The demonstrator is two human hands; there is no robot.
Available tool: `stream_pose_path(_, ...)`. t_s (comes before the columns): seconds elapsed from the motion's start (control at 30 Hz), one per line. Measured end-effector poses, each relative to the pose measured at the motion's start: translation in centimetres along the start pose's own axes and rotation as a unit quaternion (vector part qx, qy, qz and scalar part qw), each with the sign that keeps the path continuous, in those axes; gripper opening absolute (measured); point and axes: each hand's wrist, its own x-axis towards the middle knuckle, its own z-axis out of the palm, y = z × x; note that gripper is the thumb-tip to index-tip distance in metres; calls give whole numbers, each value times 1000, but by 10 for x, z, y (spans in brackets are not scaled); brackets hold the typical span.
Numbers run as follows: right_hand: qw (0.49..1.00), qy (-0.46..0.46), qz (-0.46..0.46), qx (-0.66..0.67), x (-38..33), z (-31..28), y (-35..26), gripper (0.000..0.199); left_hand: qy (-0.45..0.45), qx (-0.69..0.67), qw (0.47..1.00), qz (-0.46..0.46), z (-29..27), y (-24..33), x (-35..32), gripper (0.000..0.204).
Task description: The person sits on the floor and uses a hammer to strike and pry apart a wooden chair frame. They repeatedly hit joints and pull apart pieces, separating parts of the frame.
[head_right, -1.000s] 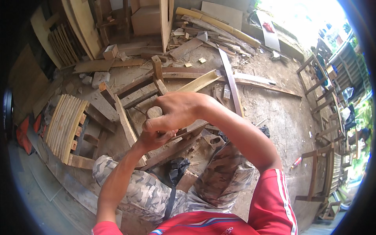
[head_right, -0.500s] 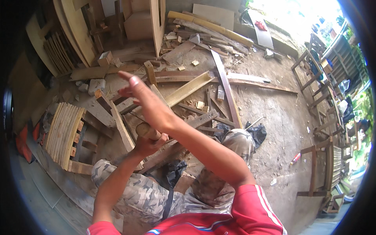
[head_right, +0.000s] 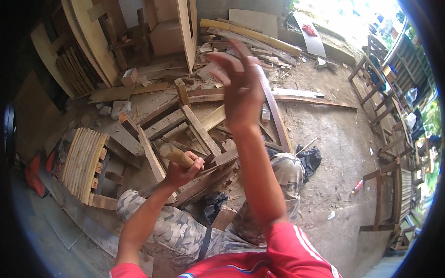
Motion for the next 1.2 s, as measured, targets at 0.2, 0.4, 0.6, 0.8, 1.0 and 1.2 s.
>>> stream_pose_path(0.2, 972, -163, 81, -150, -42, 78, 29, 64, 21, -4, 999, 41, -8, -54, -2, 23)
stream_pose_path(0.4, 995, -47, 43, -72, 0, 14, 2, 64, 87, -86, 991, 62, 0, -1, 1, 18)
stream_pose_path(0.6, 963, -121, 30, -240, -72, 108, 63, 61, 138, -80, 987, 6, -1, 13, -5, 20)
stream_pose_path(0.8, 953, -113, -65, -274, -101, 91, 58, 51, 198, -207, 958, 9, -44, -3, -17, 18)
stream_pose_path(1.0, 935, 56, 139, -321, -106, -31, 42, 20, 308, -255, 916, 10, -50, -6, 0, 22)
stream_pose_path(1.2, 856, -77, 268, -434, -131, -64, 28, 16, 359, -340, 869, -12, -62, -5, -1, 27)
